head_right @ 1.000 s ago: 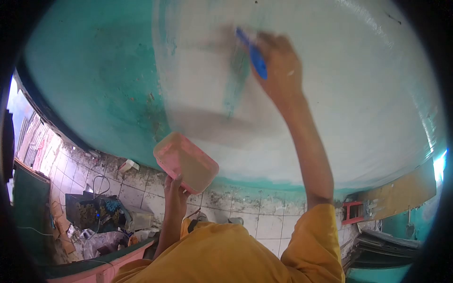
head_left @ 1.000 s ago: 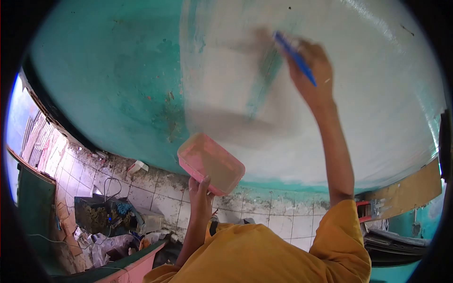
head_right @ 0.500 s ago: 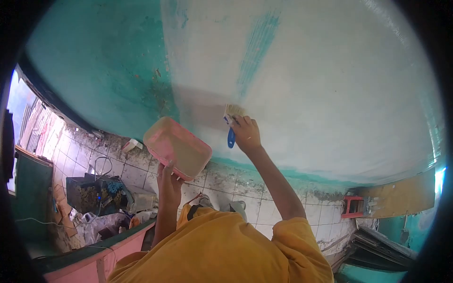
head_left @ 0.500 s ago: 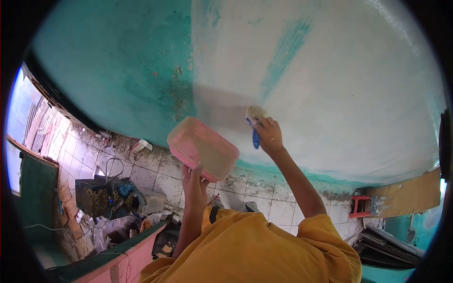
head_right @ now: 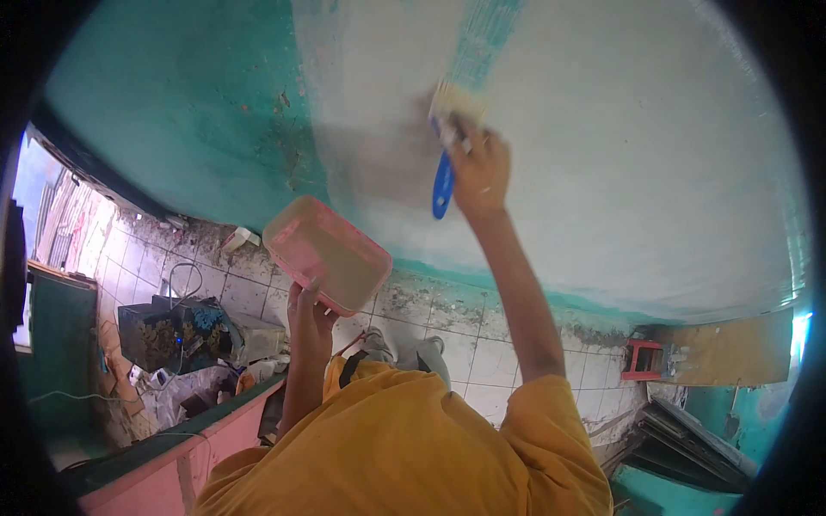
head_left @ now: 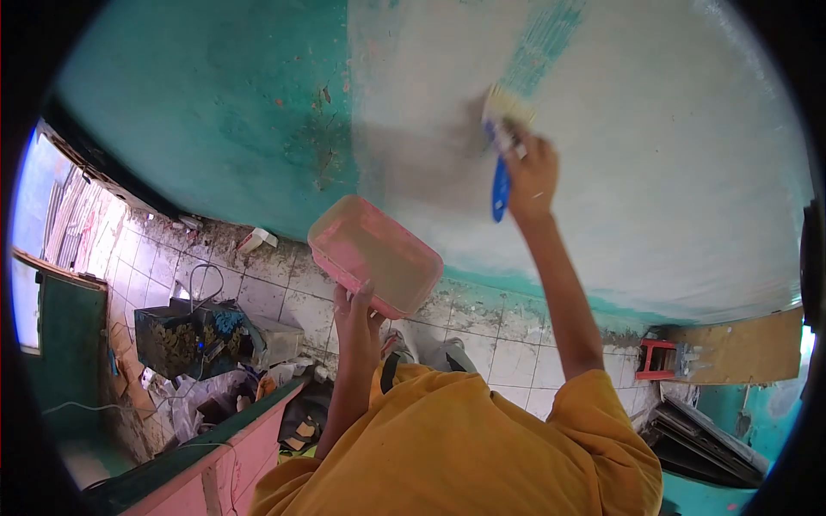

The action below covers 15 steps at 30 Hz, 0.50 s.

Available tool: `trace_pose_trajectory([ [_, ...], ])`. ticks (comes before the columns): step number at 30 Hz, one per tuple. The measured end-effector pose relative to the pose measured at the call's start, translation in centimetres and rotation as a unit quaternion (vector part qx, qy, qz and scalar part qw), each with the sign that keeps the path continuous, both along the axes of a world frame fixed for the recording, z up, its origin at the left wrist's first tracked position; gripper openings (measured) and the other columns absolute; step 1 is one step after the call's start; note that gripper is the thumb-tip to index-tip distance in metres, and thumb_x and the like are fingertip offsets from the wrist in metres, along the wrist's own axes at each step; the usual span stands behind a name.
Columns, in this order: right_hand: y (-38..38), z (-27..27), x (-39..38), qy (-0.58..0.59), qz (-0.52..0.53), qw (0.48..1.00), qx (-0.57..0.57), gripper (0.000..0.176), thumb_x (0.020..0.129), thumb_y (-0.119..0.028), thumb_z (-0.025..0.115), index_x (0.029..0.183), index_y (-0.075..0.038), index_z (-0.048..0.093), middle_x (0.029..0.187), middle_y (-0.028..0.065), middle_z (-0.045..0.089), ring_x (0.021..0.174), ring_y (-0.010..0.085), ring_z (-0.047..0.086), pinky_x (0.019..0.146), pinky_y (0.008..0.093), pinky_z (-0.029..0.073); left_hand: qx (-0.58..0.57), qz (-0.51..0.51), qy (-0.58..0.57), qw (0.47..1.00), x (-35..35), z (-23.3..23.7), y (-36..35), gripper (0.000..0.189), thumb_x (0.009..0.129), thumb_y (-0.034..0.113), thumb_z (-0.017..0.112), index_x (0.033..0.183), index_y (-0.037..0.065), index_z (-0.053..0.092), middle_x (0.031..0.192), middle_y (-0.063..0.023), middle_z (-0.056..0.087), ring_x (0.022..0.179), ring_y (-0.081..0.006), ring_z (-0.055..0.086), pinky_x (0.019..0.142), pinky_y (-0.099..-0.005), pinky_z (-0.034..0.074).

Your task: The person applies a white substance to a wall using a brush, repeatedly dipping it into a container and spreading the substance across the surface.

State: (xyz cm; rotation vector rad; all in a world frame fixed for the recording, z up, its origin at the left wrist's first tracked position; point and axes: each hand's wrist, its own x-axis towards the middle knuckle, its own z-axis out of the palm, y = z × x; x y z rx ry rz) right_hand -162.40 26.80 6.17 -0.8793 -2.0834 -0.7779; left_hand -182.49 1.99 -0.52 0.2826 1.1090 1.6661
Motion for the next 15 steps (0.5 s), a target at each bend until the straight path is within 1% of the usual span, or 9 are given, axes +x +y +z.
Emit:
trace_pose_trajectory([
  [3, -1.4, -9.0, -0.2, -0.026, 0.035, 0.991, -0.123, 0.035, 0.075, -0.008, 0.065, 0.109, -0.015, 0.067, 0.12, 0.0046, 0.056, 0.094, 0.0289, 0.056, 0.077, 0.0421, 0.046, 0.004, 0.002, -0.006, 1.0, -0.1, 0.0, -0.5, 0.053, 0.092, 0.027, 0.058, 0.136, 0.005, 0.036, 0.126, -0.0147, 0.051, 0.11, -0.0255, 0.059, 0.084, -0.0418, 0.056],
  [4, -2.2, -9.7, -0.4, -0.027, 0.045, 0.984, -0.171, 0.033, 0.075, -0.01, 0.065, 0.108, -0.016, 0.067, 0.116, 0.0046, 0.059, 0.095, 0.0275, 0.057, 0.076, 0.0414, 0.046, 0.004, 0.004, -0.005, 1.0, -0.1, 0.0, -0.6, 0.053, 0.092, 0.027, 0.058, 0.136, 0.005, 0.036, 0.126, -0.0147, 0.051, 0.11, -0.0255, 0.059, 0.084, -0.0418, 0.056],
  [6, -1.9, -9.5, -0.2, -0.025, 0.055, 0.978, -0.199, 0.035, 0.076, -0.01, 0.065, 0.11, -0.016, 0.066, 0.113, 0.0046, 0.06, 0.094, 0.0271, 0.057, 0.076, 0.0411, 0.046, 0.005, 0.011, -0.004, 1.0, -0.1, 0.2, -0.8, 0.052, 0.092, 0.027, 0.058, 0.135, 0.005, 0.037, 0.126, -0.0148, 0.051, 0.11, -0.0258, 0.059, 0.084, -0.0418, 0.056],
  [7, -1.7, -8.7, -0.1, -0.025, 0.063, 0.971, -0.228, 0.037, 0.076, -0.009, 0.064, 0.112, -0.017, 0.066, 0.111, 0.0047, 0.061, 0.093, 0.0268, 0.058, 0.075, 0.0408, 0.046, 0.006, 0.013, -0.004, 1.0, -0.2, 0.2, -0.8, 0.052, 0.092, 0.027, 0.058, 0.135, 0.005, 0.037, 0.126, -0.0148, 0.051, 0.11, -0.0258, 0.059, 0.084, -0.0418, 0.056],
  [8, -0.7, -7.3, 0.5, -0.065, 0.052, 0.977, -0.198, 0.042, 0.076, -0.008, 0.061, 0.117, -0.018, 0.066, 0.108, 0.0059, 0.064, 0.092, 0.0275, 0.058, 0.074, 0.0406, 0.047, 0.009, 0.011, -0.004, 1.0, -0.2, 0.1, -0.9, 0.052, 0.092, 0.027, 0.058, 0.135, 0.005, 0.037, 0.126, -0.0147, 0.051, 0.11, -0.0257, 0.059, 0.084, -0.0416, 0.056],
  [11, 0.7, 2.5, 0.7, -0.011, 0.034, 0.996, -0.084, 0.048, 0.077, -0.003, 0.057, 0.122, -0.019, 0.065, 0.115, 0.0079, 0.065, 0.09, 0.03, 0.059, 0.078, 0.0409, 0.049, 0.01, 0.007, -0.004, 1.0, 0.0, 0.2, -0.9, 0.053, 0.092, 0.027, 0.058, 0.135, 0.004, 0.036, 0.125, -0.0145, 0.052, 0.11, -0.0254, 0.059, 0.084, -0.0411, 0.056],
  [12, -0.1, 6.6, 0.2, 0.017, 0.03, 0.998, -0.047, 0.029, 0.076, -0.003, 0.068, 0.105, -0.006, 0.068, 0.107, 0.0126, 0.067, 0.086, 0.033, 0.06, 0.079, 0.0399, 0.049, 0.008, 0.006, -0.003, 1.0, 0.1, 0.2, -0.9, 0.053, 0.092, 0.027, 0.058, 0.135, 0.004, 0.036, 0.125, -0.0143, 0.052, 0.11, -0.0252, 0.059, 0.085, -0.0408, 0.056],
  [14, -0.3, 11.0, -0.1, 0.062, 0.024, 0.996, 0.065, 0.028, 0.081, -0.005, 0.072, 0.108, -0.009, 0.069, 0.107, 0.0085, 0.068, 0.086, 0.0288, 0.06, 0.078, 0.0352, 0.05, 0.005, 0.004, -0.005, 1.0, 0.3, 0.3, -0.8, 0.053, 0.092, 0.027, 0.058, 0.135, 0.004, 0.037, 0.124, -0.0142, 0.052, 0.109, -0.0247, 0.059, 0.084, -0.0404, 0.056],
  [15, -0.5, 11.7, -0.2, 0.061, 0.024, 0.996, 0.064, 0.028, 0.081, -0.005, 0.072, 0.108, -0.009, 0.069, 0.107, 0.0085, 0.068, 0.086, 0.0288, 0.06, 0.078, 0.0352, 0.05, 0.004, 0.003, -0.007, 1.0, 0.4, 0.3, -0.8, 0.053, 0.092, 0.027, 0.058, 0.135, 0.003, 0.037, 0.124, -0.0141, 0.052, 0.109, -0.0243, 0.059, 0.084, -0.04, 0.055],
])
